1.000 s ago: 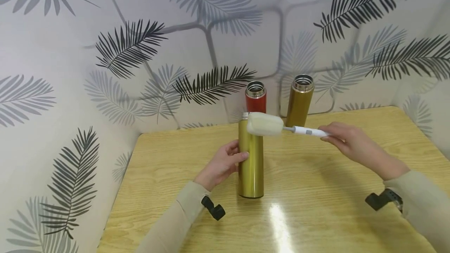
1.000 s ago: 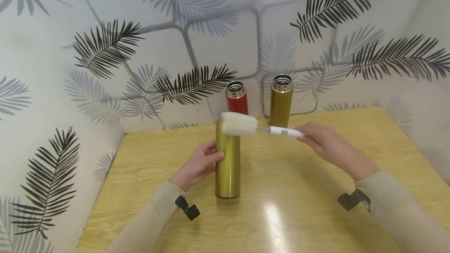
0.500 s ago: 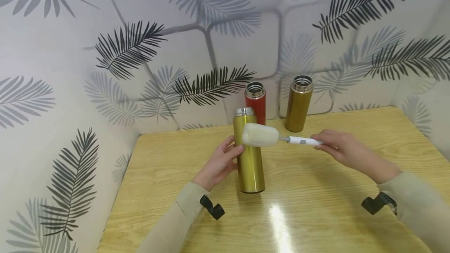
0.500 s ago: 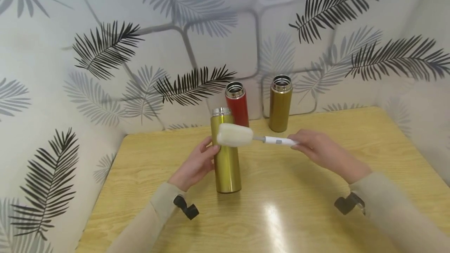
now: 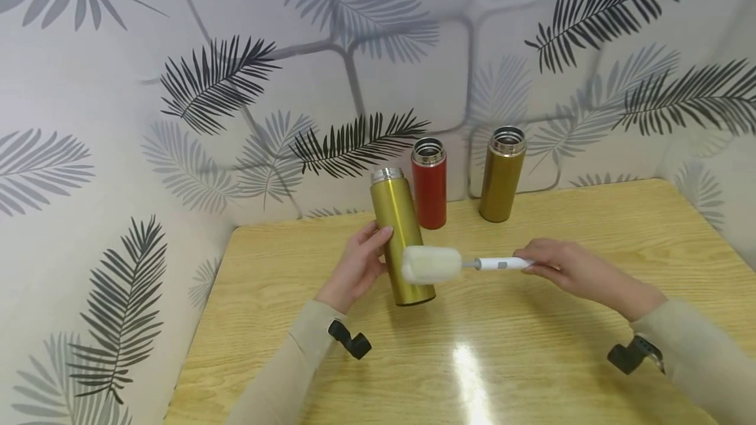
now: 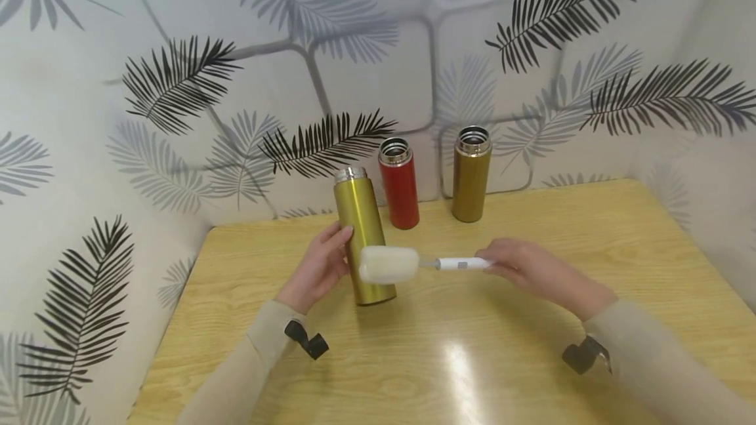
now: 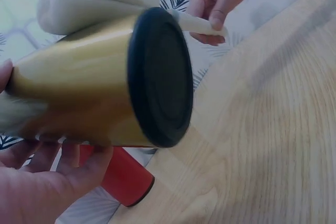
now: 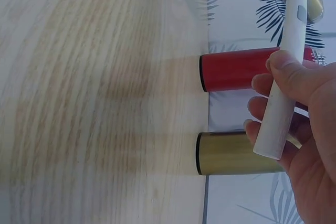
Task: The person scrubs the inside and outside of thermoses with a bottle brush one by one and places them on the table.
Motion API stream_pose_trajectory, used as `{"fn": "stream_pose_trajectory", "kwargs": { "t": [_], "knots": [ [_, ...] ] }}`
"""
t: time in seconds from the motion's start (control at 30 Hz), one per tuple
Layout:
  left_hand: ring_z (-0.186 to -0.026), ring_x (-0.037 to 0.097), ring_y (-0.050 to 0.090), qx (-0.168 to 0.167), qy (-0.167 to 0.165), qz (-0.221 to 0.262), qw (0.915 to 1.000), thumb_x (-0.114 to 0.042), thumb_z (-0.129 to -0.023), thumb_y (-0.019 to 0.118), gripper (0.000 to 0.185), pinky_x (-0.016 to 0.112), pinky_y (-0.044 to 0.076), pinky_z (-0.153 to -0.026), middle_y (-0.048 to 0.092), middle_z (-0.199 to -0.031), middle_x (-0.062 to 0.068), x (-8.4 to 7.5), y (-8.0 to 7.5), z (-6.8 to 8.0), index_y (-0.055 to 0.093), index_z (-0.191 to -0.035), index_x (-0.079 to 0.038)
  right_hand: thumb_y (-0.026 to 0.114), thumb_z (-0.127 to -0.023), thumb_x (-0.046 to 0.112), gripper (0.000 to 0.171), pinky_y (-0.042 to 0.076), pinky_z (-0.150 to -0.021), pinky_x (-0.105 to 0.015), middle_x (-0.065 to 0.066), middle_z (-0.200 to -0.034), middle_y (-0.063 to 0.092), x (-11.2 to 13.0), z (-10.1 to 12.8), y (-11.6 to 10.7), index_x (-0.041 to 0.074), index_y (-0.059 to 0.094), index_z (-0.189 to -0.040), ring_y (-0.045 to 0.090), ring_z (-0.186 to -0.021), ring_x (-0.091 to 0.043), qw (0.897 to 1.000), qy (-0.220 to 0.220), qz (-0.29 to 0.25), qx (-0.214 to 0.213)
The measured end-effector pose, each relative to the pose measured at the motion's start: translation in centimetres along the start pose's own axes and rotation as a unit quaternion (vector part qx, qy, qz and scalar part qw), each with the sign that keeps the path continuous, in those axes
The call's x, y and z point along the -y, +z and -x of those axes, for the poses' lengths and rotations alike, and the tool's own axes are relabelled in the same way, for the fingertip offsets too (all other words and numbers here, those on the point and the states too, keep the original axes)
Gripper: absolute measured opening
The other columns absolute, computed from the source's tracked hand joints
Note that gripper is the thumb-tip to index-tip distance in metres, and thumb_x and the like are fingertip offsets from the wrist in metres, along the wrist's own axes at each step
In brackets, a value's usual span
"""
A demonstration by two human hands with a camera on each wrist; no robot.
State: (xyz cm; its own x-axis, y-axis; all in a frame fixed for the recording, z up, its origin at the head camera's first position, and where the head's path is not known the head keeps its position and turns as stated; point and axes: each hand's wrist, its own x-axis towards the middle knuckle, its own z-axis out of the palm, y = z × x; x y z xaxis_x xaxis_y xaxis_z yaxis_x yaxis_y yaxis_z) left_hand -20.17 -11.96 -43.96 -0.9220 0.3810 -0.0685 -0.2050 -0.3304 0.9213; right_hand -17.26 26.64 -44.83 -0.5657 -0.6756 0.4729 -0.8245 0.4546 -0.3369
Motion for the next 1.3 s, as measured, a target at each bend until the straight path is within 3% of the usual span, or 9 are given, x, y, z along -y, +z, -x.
{"fn": "stream_pose_trajectory", "kwargs": {
  "t": [0.17,0.33,0.6,0.93,1.1,1.3],
  "knots": [
    [-0.108,0.019,0.063,-0.033,0.018,0.020,0.9991,-0.020,-0.109,0.049,0.048,0.041,0.056,-0.086,0.064,-0.119,0.005,-0.2,-0.1,-0.1,0.041,-0.152,-0.001,0.082,-0.079,-0.007,0.039,0.053,-0.067,-0.021,0.009,-0.099,0.070,0.1,0.5,0.3,0.009,0.075,-0.114,0.060,-0.083,0.000,1.000,-0.009,0.002,0.009],
    [-0.110,0.019,0.062,-0.039,0.020,0.026,0.9987,-0.021,-0.110,0.048,0.048,0.042,0.055,-0.088,0.062,-0.121,0.005,-0.1,-0.1,0.0,0.040,-0.153,-0.003,0.083,-0.079,-0.005,0.038,0.051,-0.067,-0.019,0.006,-0.099,0.071,0.1,0.8,0.3,0.009,0.074,-0.114,0.061,-0.083,-0.001,1.000,-0.022,0.001,0.003],
    [-0.115,0.018,0.060,-0.009,0.009,0.019,0.9997,-0.022,-0.110,0.048,0.049,0.040,0.054,-0.091,0.061,-0.124,0.005,0.2,0.4,0.4,0.038,-0.153,-0.002,0.082,-0.080,-0.006,0.036,0.047,-0.067,-0.016,0.008,-0.095,0.069,-0.2,0.6,0.0,0.007,0.075,-0.112,0.056,-0.080,0.001,1.000,-0.001,0.005,-0.023],
    [-0.091,0.013,0.065,0.011,-0.019,0.011,0.9997,-0.018,-0.110,0.053,0.020,0.033,0.056,-0.079,0.069,-0.101,0.000,1.0,0.7,0.8,0.052,-0.130,-0.018,0.083,-0.075,-0.008,0.038,0.048,-0.064,-0.019,0.005,-0.092,0.070,-0.7,-0.3,-0.9,0.003,0.075,-0.111,0.057,-0.077,-0.001,0.997,0.013,0.043,-0.063],
    [-0.090,0.013,0.065,0.046,-0.019,0.023,0.9985,-0.022,-0.107,0.060,0.020,0.033,0.054,-0.081,0.070,-0.100,-0.001,1.5,0.5,1.0,0.054,-0.126,-0.020,0.083,-0.072,-0.012,0.041,0.045,-0.063,-0.017,0.002,-0.091,0.070,-0.8,-0.8,-1.6,0.002,0.075,-0.110,0.054,-0.075,-0.001,0.995,0.021,0.052,-0.081],
    [-0.092,0.013,0.062,0.065,-0.030,0.033,0.9969,-0.026,-0.106,0.062,0.025,0.032,0.053,-0.081,0.067,-0.104,-0.001,1.8,0.5,1.1,0.053,-0.129,-0.020,0.084,-0.070,-0.014,0.045,0.051,-0.063,-0.027,0.000,-0.095,0.073,-0.8,-1.1,-2.3,0.002,0.076,-0.111,0.058,-0.076,-0.006,0.993,0.044,0.075,-0.083]
  ]
}}
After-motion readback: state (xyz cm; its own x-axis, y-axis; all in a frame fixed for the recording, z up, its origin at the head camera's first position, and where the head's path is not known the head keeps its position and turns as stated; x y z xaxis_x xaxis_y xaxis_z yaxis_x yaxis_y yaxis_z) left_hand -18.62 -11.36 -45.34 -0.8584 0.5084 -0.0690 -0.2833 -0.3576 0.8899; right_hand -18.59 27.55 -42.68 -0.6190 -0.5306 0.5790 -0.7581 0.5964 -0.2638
